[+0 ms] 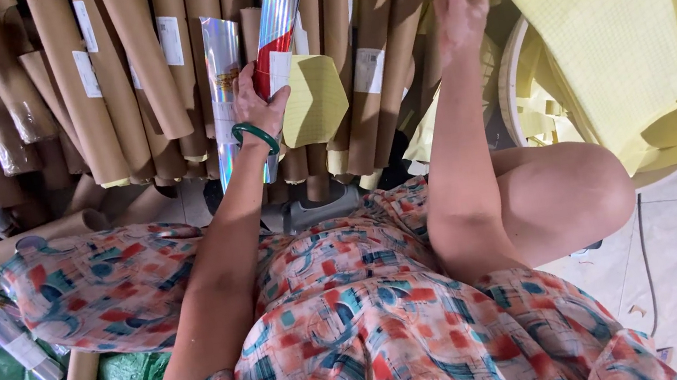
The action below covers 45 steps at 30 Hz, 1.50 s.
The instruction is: The person sits on the floor surrounded by rolled posters and cardboard tubes. They wrap a sheet of yellow paper around a rolled holographic poster and then slide the wrapped poster into a cardboard tube. They also peel labels from a sheet and discard paper scraps into a red basket.
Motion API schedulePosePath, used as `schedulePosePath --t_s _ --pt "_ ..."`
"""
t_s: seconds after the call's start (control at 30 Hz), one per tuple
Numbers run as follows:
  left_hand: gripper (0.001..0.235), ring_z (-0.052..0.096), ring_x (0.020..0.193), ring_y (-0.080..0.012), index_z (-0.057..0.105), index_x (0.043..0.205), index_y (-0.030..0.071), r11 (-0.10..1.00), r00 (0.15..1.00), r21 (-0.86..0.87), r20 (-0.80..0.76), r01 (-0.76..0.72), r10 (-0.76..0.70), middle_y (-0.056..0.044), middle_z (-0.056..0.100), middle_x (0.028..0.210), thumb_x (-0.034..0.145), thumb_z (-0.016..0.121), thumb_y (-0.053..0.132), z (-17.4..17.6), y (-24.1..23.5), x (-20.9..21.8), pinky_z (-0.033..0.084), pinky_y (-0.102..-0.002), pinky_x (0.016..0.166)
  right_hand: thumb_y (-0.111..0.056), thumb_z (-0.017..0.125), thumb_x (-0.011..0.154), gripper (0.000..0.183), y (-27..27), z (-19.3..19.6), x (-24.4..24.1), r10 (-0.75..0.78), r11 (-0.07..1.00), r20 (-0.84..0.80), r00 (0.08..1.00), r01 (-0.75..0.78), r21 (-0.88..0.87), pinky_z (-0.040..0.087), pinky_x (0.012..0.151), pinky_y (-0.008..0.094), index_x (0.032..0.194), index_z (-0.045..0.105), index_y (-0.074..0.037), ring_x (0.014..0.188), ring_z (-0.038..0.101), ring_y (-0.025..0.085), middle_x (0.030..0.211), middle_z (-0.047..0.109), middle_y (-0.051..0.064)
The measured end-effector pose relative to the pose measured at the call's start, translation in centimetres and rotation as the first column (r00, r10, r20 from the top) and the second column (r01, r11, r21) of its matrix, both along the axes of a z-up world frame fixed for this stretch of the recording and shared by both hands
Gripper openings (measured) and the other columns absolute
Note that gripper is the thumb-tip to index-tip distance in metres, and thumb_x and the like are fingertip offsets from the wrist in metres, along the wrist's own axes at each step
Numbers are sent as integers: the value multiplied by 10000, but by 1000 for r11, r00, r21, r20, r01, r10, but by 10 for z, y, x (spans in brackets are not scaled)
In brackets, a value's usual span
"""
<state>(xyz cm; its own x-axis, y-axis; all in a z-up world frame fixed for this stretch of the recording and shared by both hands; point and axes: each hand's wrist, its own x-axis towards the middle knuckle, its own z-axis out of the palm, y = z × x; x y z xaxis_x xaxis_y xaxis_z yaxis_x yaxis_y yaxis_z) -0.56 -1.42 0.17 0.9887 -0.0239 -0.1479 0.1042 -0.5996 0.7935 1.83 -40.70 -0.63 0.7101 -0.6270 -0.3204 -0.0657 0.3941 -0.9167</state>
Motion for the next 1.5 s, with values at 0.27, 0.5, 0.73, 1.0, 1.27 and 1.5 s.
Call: schedulePosePath --t_s 0.27,0.5,0.73,1.0,1.27,1.5 --pt "764 599 1199 -373 486 1430 35 998 1000 -53 -6 -25 25 -208 589 1294 794 855 242 -4 -3 0 480 -452 1064 -158 709 972 745 51 -63 -30 202 762 -536 819 -476 -439 541 1105 356 1605 327 -62 1171 677 219 1411 624 131" --pt "751 581 1203 -399 508 1418 16 1000 996 11 84 -22 21 -229 603 1287 795 870 230 -12 -6 -6 466 -469 1067 -46 659 941 810 74 -100 -38 84 318 -465 881 -466 -826 397 1128 448 1625 238 -152 1364 520 371 1604 386 216" --pt "777 627 1178 -347 499 1411 -46 988 998 -143 10 -56 58 -226 624 1264 792 868 244 -30 -15 -31 498 -428 1045 -111 700 941 978 56 -128 -30 24 589 -673 740 -554 -588 410 1152 486 1644 36 -257 1365 490 438 1528 410 276" --pt "708 681 1135 -329 542 1389 -13 978 996 -205 76 -30 46 -209 661 1250 800 854 227 -26 -22 -33 544 -401 996 -120 779 892 1043 75 -63 -30 -35 471 -512 858 -438 -766 446 1054 525 1633 62 -278 1214 529 461 1411 466 255" --pt "713 678 1123 -314 505 1428 -5 987 999 -156 -40 -38 32 -204 633 1273 840 823 243 -2 -35 -26 558 -398 962 -58 712 976 910 63 20 -2 391 629 -231 891 -442 -640 521 1113 417 1679 156 -218 1266 618 301 1443 581 165" --pt "742 720 1017 -290 476 1448 34 961 957 -230 -276 -154 87 -154 648 1250 802 755 270 41 -38 -24 610 -376 855 -2 719 1013 879 89 -2 5 577 773 6 817 -544 -326 404 1231 372 1682 167 -144 1470 469 233 1664 401 111"
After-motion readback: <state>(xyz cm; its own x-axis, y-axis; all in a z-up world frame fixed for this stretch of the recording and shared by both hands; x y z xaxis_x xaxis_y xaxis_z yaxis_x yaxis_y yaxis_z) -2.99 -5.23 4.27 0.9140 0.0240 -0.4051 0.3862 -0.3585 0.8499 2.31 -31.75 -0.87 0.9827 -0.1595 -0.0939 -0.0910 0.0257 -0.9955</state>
